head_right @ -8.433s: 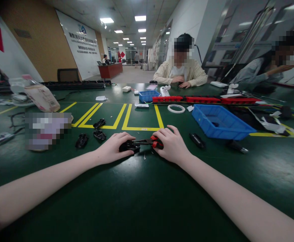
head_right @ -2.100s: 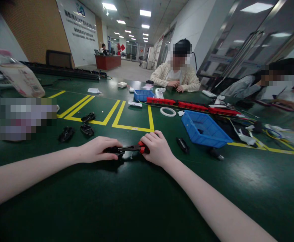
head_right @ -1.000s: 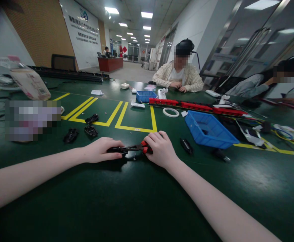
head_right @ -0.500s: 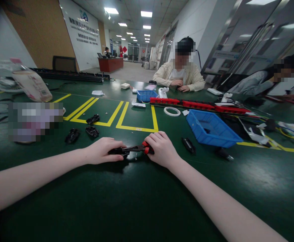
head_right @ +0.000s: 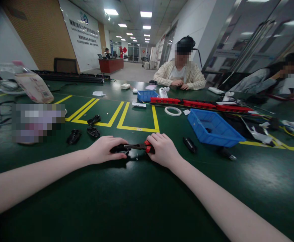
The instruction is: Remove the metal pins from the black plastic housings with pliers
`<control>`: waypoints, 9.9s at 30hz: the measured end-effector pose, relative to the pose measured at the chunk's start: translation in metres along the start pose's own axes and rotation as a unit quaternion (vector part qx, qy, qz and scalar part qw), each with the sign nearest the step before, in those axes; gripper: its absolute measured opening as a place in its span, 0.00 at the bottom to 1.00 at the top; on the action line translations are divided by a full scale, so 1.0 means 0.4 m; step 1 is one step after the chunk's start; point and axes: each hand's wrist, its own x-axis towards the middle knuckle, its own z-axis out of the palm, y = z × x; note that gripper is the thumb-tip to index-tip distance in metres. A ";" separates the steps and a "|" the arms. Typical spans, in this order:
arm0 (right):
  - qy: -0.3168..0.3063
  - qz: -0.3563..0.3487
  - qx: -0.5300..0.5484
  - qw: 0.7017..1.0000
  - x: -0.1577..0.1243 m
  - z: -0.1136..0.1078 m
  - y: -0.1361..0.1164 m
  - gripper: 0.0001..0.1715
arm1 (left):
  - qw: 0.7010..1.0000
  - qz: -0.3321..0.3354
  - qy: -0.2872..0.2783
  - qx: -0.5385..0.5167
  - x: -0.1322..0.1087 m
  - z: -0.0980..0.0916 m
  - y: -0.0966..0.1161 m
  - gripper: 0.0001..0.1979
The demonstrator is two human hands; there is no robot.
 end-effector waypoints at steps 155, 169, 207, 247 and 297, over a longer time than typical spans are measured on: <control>0.013 -0.047 0.122 0.991 0.002 -0.002 -0.111 0.05 | 0.943 0.202 0.044 0.260 -0.009 0.004 0.029 0.15; -0.020 -0.026 0.153 0.988 0.002 -0.002 -0.105 0.12 | 0.981 -0.003 0.132 -0.145 0.003 0.002 -0.019 0.09; 0.039 -0.074 0.256 0.963 0.028 -0.033 -0.135 0.10 | 0.904 -0.194 0.051 -0.378 0.008 0.009 0.044 0.08; -0.046 0.121 -0.015 0.991 -0.047 0.012 0.038 0.36 | 0.999 0.020 0.039 -0.025 -0.016 -0.004 0.033 0.13; 0.152 -0.010 -0.037 0.988 -0.160 -0.076 0.016 0.26 | 0.984 0.103 0.077 0.120 -0.002 0.026 0.041 0.11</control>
